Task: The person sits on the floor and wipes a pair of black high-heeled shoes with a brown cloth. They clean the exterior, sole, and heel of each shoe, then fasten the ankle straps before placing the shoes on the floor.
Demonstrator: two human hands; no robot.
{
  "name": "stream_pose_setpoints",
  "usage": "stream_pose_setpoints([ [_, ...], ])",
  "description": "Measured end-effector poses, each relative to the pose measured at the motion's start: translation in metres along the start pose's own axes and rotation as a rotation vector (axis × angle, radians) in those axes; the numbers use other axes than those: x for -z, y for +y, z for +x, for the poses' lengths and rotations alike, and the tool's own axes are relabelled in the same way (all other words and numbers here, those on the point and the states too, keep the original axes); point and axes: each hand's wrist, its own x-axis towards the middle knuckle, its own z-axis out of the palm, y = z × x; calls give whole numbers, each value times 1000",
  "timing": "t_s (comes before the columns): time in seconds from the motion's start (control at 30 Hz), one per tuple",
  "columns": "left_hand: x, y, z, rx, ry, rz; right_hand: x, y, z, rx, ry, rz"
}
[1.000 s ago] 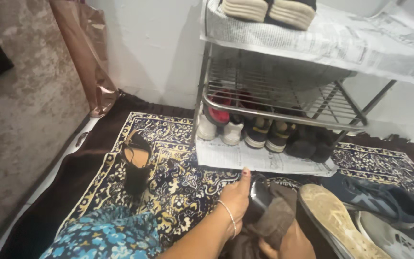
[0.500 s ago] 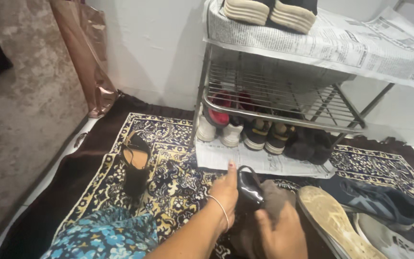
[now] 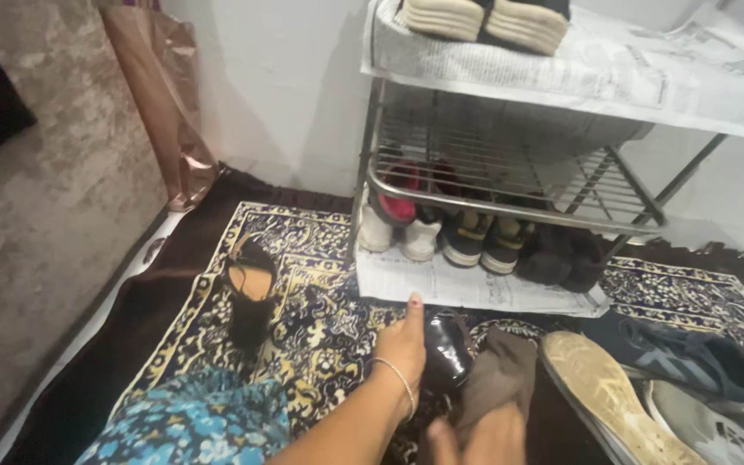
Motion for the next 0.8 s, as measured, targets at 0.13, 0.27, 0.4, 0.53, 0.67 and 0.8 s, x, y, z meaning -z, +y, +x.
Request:
stream_pose_setpoints([
  [0.13, -7, 6, -5, 8, -23, -18, 2, -22, 11, 247, 28, -367],
  [0.27, -5, -1, 3, 28, -148, -94, 22, -15, 44, -271, -277, 22],
  [0.4, -3, -10, 9, -42, -228, 41, 35, 8, 62, -649, -758, 369],
  [0.53, -5, -2, -6, -140, -76, -33, 26, 19, 49, -554, -624, 471],
  [0.67, -20, 10, -60, 79, 204, -117, 1, 0, 6, -471, -366, -221],
  [0.8, -10, 7, -67, -85, 176, -173, -8, 10, 1, 139, -391, -239],
])
